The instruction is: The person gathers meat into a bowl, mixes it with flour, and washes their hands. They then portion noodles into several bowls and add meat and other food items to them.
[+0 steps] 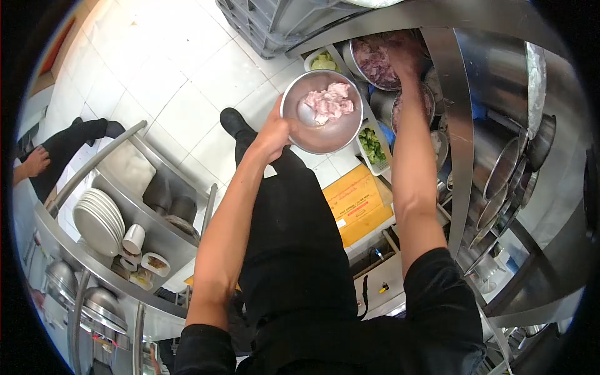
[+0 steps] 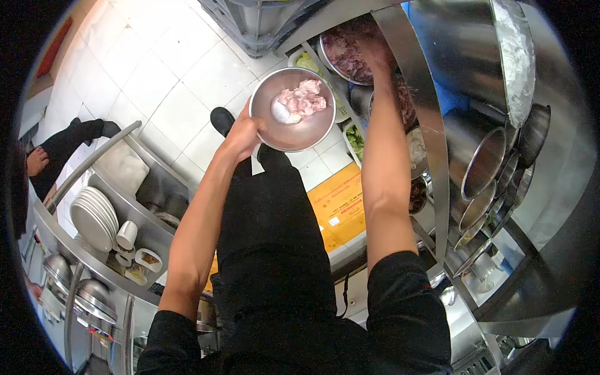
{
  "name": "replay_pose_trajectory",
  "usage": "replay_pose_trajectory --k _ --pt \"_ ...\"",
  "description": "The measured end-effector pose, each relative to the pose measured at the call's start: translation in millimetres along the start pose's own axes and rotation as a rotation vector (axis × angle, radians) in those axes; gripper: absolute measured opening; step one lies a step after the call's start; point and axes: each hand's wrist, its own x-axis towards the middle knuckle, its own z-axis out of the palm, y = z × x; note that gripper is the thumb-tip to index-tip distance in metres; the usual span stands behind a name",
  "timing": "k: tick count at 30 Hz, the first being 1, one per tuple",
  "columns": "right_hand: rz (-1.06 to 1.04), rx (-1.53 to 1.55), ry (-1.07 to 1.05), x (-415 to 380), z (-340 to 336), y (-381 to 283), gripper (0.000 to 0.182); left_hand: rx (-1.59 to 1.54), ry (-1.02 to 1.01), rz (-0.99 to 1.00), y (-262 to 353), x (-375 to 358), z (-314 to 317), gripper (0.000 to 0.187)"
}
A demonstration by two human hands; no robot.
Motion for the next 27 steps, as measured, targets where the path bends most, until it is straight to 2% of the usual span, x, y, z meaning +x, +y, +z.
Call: replay_pose_trajectory --k 1,2,4,6,8,10,13,16,19,20,23,25,27 --pt "-0.030 0.080 0.131 -4.2 -4.5 0.3 0.030 -0.036 0.009 -0.002 -3.6 -0.6 -2.7 0.086" --pt "-0.031 0.167 0.125 -9.2 -11.4 2.5 0.028 -0.068 0.016 -0.005 -6.5 -0.3 -4.1 0.087" --pt "-0.035 0.352 0.115 -29.5 -59.6 -33.8 0.024 -0.042 0.057 0.010 -3.4 1.8 -0.6 0.081" --pt "0.204 0.766 -0.037 -47.6 -89.2 -66.1 0.023 -0.076 0.084 -0.002 -7.4 -1.0 1.3 0.079" --pt "0.321 1.021 -0.085 -73.2 -101.6 -81.9 0.021 -0.159 0.078 -0.014 -6.5 3.3 3.4 0.079" --pt "0.285 1.130 -0.030 -96.6 -103.5 -85.8 0.020 -0.262 0.053 -0.030 -15.1 8.6 -4.7 0.079" --pt "0.393 1.184 -0.084 -122.2 -115.5 -86.1 0.021 -0.411 -0.040 -0.042 -34.7 16.6 -44.1 0.075" --pt "0.411 1.232 0.003 -138.5 -134.3 -93.5 0.022 -0.300 0.070 0.077 -29.4 12.7 -50.9 0.077" --pt "0.283 1.201 0.171 -140.5 -154.9 -120.9 0.023 -0.163 0.093 0.193 -19.4 16.9 -41.5 0.080" --pt "0.210 1.074 0.202 -143.9 -153.7 -120.9 0.027 -0.155 0.086 0.201 -16.5 18.5 -38.2 0.081" --pt "-0.182 1.052 0.653 -151.0 -92.6 -149.8 0.022 -0.224 0.076 0.136 -14.1 12.7 -30.7 0.080" --pt "0.055 0.908 0.409 -188.9 -88.5 -137.2 0.015 -0.287 0.056 0.072 -6.9 0.3 -20.2 0.079" --pt "0.203 0.797 0.192 -192.9 -92.4 -131.2 0.009 -0.332 0.120 0.184 -4.2 -20.3 -14.8 0.078"
